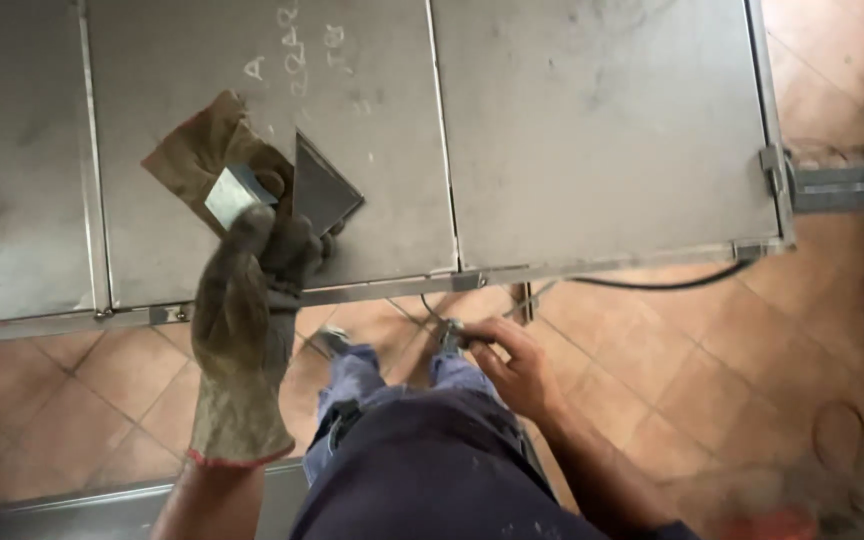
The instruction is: Measuring, marking, and welding metal components on a workbench
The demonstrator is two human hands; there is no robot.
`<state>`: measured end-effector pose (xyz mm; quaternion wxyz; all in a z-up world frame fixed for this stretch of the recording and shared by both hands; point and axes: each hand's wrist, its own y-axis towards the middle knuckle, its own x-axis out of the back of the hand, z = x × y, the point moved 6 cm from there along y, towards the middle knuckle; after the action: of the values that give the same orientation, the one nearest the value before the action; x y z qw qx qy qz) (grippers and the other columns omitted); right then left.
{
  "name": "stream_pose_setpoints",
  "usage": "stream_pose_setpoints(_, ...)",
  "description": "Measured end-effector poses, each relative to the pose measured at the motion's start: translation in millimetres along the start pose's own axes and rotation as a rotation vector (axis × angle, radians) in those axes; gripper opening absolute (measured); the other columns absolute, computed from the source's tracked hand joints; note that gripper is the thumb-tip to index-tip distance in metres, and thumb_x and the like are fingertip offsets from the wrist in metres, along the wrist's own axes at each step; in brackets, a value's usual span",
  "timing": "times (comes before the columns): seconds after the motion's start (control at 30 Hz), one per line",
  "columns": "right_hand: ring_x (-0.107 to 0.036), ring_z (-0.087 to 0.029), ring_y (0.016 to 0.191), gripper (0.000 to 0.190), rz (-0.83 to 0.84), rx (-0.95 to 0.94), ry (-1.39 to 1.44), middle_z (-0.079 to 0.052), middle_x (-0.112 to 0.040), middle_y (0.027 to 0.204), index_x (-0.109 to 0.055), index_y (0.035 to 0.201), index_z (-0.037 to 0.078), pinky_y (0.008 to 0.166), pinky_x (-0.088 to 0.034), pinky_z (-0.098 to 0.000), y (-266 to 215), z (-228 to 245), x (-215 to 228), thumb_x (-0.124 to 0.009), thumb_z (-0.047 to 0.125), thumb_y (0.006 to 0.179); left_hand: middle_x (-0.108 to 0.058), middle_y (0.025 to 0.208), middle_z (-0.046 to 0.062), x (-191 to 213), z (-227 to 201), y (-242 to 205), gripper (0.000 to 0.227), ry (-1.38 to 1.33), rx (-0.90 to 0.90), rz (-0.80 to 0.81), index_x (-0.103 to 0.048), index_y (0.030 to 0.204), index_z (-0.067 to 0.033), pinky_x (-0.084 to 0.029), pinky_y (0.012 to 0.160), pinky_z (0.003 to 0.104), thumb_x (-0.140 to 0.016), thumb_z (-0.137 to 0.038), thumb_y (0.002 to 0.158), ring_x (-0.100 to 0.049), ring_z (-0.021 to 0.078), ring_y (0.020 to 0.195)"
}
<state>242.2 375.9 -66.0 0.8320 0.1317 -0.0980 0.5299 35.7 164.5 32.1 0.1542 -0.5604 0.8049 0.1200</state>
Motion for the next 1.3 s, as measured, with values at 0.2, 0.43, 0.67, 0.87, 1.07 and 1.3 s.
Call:
stream_pose_setpoints(0.2, -0.074, -0.036, 0.079, 0.018, 0.076, 0.050, 0.007, -0.014, -0.076, 0.088, -0.080, 0.105, 0.010, 0.073, -0.059, -0.0458, 3, 1, 15, -0.072, 0.008, 0.089, -0.064, 0.135, 0.030, -25, 8, -21, 0.041, 0.145, 0.078, 0.029, -0.054, 0.143, 0.0052, -0.060, 0.102, 0.045, -0.037, -0.012, 0.109, -0.067, 0.0370, 0.119)
stream_pose_setpoints(0.43, -0.075, -0.037, 0.090, 0.038, 0.066, 0.113, -0.027, -0.013, -0.077, 0.103, -0.074, 0.124, 0.012, 0.081, -0.060, -0.0480, 22, 13, 11, -0.076, 0.030, 0.090, -0.071, 0.119, 0.015, -47, 36, -32, 0.029, 0.832, -0.122, 0.303, -0.064, 0.123, -0.0050, -0.062, 0.093, 0.037, -0.051, -0.017, 0.099, -0.071, 0.0304, 0.109)
stream_pose_setpoints(0.67, -0.071, -0.041, 0.098, 0.057, 0.074, 0.057, -0.021, -0.018, -0.072, 0.105, -0.068, 0.129, 0.010, 0.086, -0.057, -0.0500, 36, -3, 7, -0.067, 0.051, 0.089, -0.074, 0.105, 0.000, -75, 67, -37, 0.017, 1.076, -0.333, 0.471, -0.071, 0.103, -0.0172, -0.052, 0.102, 0.036, -0.066, -0.024, 0.090, -0.068, 0.0215, 0.112)
stream_pose_setpoints(0.87, -0.073, -0.040, 0.086, 0.022, -0.043, -0.162, -0.180, -0.012, -0.076, 0.087, -0.075, 0.110, 0.022, 0.078, -0.057, -0.0480, 39, -29, 32, -0.065, 0.036, 0.096, -0.071, 0.116, 0.003, -60, 76, -32, 0.027, 0.551, -0.164, 0.281, -0.070, 0.112, -0.0167, -0.045, 0.109, 0.044, -0.061, -0.031, 0.091, -0.064, 0.0259, 0.120)
stream_pose_setpoints(1.07, -0.071, -0.037, 0.093, 0.018, -0.096, -0.417, -0.290, -0.011, -0.075, 0.093, -0.072, 0.110, 0.029, 0.087, -0.054, -0.0493, 76, -37, 66, -0.062, 0.040, 0.100, -0.067, 0.128, 0.007, 15, 74, -30, 0.038, 0.027, 0.015, 0.080, -0.068, 0.122, -0.0162, -0.038, 0.115, 0.051, -0.057, -0.038, 0.093, -0.060, 0.0302, 0.128)
stream_pose_setpoints(1.3, -0.072, -0.032, 0.096, 0.048, -0.009, -0.075, 0.336, -0.025, -0.073, 0.117, -0.050, 0.142, -0.001, 0.077, -0.057, -0.0367, 116, 10, 10, -0.057, 0.024, 0.102, -0.062, 0.142, 0.011, 99, 77, 11, 0.051, -0.655, 0.211, -0.147, -0.065, 0.133, -0.0156, -0.029, 0.123, 0.061, -0.052, -0.046, 0.095, -0.055, 0.0355, 0.138)
